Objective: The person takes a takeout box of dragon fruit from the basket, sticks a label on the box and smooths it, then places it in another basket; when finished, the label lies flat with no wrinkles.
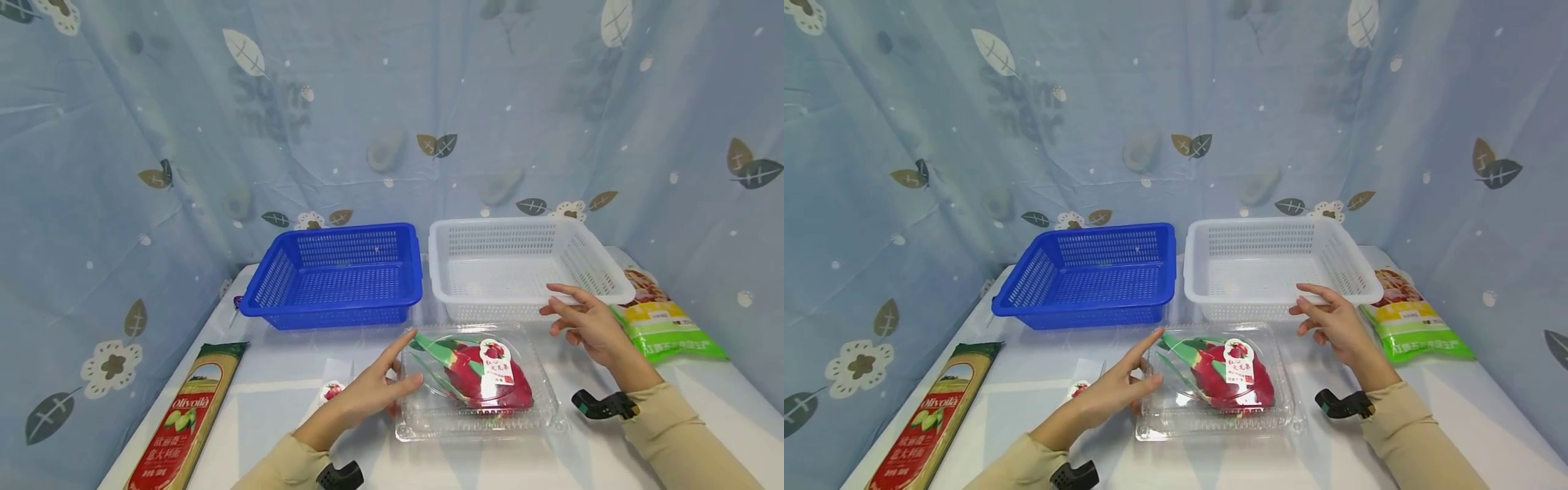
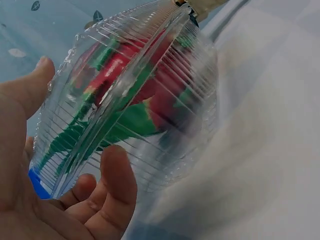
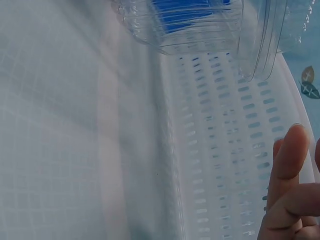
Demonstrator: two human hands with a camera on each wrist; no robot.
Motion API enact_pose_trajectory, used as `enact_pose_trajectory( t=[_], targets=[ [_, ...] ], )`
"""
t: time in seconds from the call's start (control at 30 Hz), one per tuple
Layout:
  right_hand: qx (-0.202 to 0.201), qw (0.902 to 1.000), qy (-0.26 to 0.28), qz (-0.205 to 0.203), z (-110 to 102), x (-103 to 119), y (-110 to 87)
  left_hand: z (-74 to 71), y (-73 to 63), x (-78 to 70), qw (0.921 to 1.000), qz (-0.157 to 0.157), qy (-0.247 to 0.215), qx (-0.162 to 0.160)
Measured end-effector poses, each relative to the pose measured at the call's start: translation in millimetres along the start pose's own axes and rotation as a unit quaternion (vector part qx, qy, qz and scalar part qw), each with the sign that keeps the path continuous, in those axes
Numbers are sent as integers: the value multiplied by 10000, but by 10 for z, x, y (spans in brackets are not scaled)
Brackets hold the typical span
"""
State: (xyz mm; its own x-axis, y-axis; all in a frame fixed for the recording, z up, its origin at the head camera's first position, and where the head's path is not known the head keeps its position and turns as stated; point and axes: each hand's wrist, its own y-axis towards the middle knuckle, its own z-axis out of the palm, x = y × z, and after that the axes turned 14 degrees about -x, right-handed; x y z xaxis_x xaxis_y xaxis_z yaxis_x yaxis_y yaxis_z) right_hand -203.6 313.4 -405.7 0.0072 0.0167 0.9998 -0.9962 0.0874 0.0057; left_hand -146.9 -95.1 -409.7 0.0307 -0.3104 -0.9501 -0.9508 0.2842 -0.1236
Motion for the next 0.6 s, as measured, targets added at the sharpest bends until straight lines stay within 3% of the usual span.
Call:
enact_pose_trajectory(
  t=[0.37,0.6],
  targets=[
    [148,9967,761,254,51,48,34,5,90,-49,9987,-229,-430,134],
    [47,9961,840,285,78,40,25,28,117,-15,9976,-279,-631,35]
  ],
)
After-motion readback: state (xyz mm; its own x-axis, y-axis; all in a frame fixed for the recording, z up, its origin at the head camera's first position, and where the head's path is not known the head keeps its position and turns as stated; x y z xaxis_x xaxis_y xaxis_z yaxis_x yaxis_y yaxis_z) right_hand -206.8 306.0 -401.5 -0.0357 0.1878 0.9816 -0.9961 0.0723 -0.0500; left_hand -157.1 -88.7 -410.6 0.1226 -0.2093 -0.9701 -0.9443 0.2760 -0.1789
